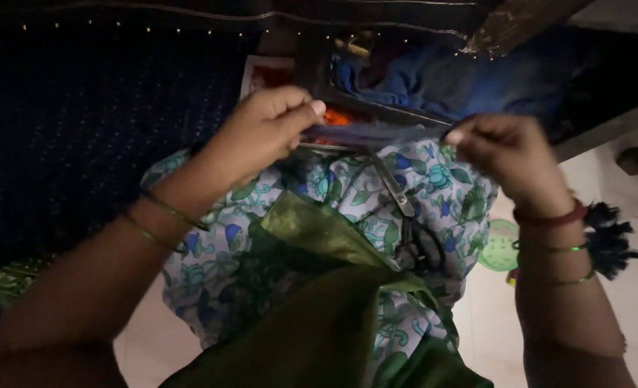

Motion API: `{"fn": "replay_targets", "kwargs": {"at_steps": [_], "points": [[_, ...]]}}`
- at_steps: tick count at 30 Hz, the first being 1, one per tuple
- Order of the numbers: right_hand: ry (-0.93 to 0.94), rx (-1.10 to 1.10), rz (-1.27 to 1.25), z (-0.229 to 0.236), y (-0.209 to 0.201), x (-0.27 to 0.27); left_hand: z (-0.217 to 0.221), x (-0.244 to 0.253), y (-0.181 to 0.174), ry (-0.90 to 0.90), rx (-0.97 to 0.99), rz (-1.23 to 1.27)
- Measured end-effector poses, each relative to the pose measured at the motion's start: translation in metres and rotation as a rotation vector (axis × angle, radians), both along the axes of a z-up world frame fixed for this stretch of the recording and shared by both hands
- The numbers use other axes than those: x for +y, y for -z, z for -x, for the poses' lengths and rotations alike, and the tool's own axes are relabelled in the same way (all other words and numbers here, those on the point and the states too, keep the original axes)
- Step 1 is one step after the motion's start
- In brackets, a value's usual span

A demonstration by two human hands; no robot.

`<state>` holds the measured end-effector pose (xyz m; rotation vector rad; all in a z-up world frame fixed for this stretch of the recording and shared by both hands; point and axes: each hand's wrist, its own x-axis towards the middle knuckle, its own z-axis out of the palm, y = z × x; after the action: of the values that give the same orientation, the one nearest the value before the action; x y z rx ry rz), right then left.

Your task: The recorder is preparing materials for sewing, specifically bundling and cutting thread or fabric strips.

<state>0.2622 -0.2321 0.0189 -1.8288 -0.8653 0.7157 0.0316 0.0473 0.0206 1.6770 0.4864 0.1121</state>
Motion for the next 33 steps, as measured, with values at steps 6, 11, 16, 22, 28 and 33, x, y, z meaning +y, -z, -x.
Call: {"fn": "replay_targets", "kwargs": {"at_steps": [6,11,16,22,28,33], "points": [[-0.307,-0.506,-0.132,0.040,-0.006,0.051,-0.015,0.006,-0.034,0.315,-0.349,-0.602],[-0.375,0.314,-0.369,0.069,-0.020,0.093,-0.023,-0.009,-0.074,0.344,-0.109,-0.702],[-0.306,0.217,-0.309,0.061,0.004,0.101,-0.016,0.005,-0.077,0.279,-0.138,-0.833],[-0.247,0.354,-0.272,0.043,0.002,0.073,-0.011,0.017,-0.059,0.272,-0.255,-0.955],[-0.128,0.232,-0.075,0.012,0.011,0.030,-0.005,0.029,-0.062,0.251,-0.297,-0.891],[0.019,0.281,-0.132,0.001,0.015,0.010,-0.008,0.022,-0.056,0.210,-0.364,-0.809]]}}
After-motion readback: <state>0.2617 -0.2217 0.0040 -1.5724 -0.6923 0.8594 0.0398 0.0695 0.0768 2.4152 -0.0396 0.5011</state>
